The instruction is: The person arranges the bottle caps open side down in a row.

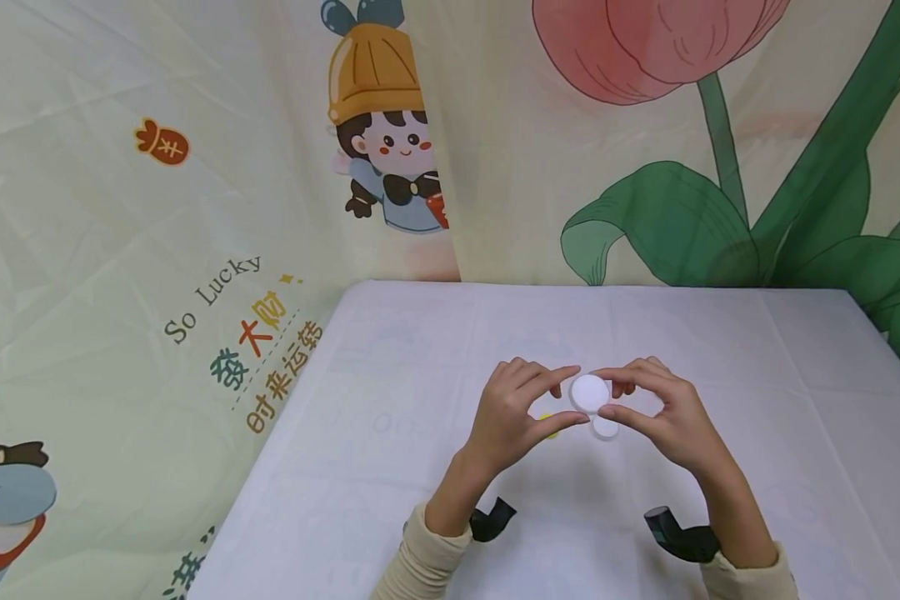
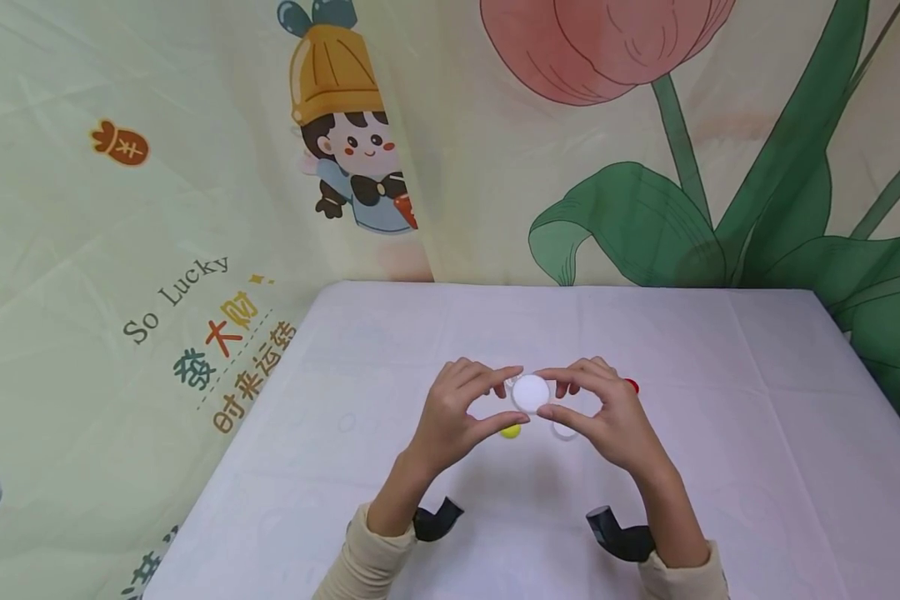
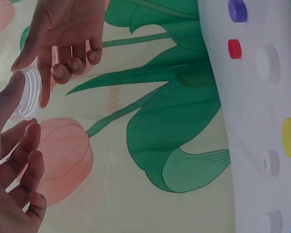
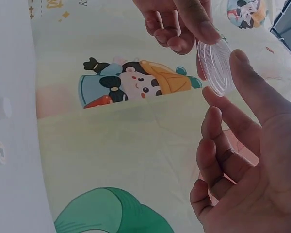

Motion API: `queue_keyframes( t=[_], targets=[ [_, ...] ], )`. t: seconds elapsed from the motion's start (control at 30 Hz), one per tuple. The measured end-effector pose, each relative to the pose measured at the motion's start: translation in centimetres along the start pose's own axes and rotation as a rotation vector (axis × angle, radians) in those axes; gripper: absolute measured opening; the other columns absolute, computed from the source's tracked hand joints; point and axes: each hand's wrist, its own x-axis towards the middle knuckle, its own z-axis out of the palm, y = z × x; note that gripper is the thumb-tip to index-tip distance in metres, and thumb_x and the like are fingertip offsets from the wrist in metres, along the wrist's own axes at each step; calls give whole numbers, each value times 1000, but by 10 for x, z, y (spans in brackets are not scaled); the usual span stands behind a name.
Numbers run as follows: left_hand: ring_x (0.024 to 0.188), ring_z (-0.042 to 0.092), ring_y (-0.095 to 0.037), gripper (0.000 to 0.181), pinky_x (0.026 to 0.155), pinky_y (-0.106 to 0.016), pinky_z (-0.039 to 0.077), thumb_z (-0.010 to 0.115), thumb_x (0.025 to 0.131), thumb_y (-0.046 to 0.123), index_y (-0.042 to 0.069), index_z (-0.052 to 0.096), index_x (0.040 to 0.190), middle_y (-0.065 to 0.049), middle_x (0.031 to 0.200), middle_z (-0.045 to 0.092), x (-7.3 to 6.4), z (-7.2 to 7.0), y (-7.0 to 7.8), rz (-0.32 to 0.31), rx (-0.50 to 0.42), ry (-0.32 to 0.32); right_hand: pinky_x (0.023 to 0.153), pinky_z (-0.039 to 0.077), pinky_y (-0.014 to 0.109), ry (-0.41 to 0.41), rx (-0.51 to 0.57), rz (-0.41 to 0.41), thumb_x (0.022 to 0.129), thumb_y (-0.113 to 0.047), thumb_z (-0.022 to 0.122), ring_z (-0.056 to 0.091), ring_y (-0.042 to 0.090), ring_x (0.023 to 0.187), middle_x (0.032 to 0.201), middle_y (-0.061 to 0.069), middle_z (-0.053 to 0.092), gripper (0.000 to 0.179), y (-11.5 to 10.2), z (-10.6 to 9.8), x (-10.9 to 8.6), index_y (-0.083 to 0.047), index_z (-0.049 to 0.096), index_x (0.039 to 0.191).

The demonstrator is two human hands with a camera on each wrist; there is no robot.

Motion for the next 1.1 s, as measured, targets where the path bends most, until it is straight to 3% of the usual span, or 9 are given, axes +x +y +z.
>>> queue_keyframes(
  t=[0.27,0.43,0.6,0.9,1.1],
  targets=[
    [72,46,-6,44,67,-17,33,75,68,40,16,68,104,8,71,57,2,2,0,-28,-5,-29,65,37,24,23,-24,-32,66,-10,78,43,8,81,79,-3,58,40,0,-1,2,-16,67,104],
    [71,46,-6,43,67,-15,34,75,69,39,16,67,105,8,71,56,11,7,-5,-90,-7,-85,60,35,23,69,-142,-26,66,-16,79,42,6,80,78,-10,55,39,6,-2,9,-17,67,104],
    [70,49,-10,42,64,-16,35,76,68,36,16,68,104,7,70,56,24,23,-16,-180,-69,-140,60,34,25,104,-212,-19,68,-18,78,42,8,78,78,-6,57,38,21,-5,17,-14,67,104],
    [72,49,-9,43,61,-14,34,71,72,44,20,66,108,5,73,58,31,65,-41,-346,-25,-377,70,27,40,179,-260,162,73,-30,73,46,20,80,79,8,61,37,62,8,18,-9,67,104],
    [67,44,-7,45,58,-17,32,69,71,49,24,66,109,6,74,59,28,95,-51,-414,95,-559,69,26,37,123,-283,301,77,-37,68,46,22,79,79,7,60,41,87,20,10,-10,66,107]
  ],
)
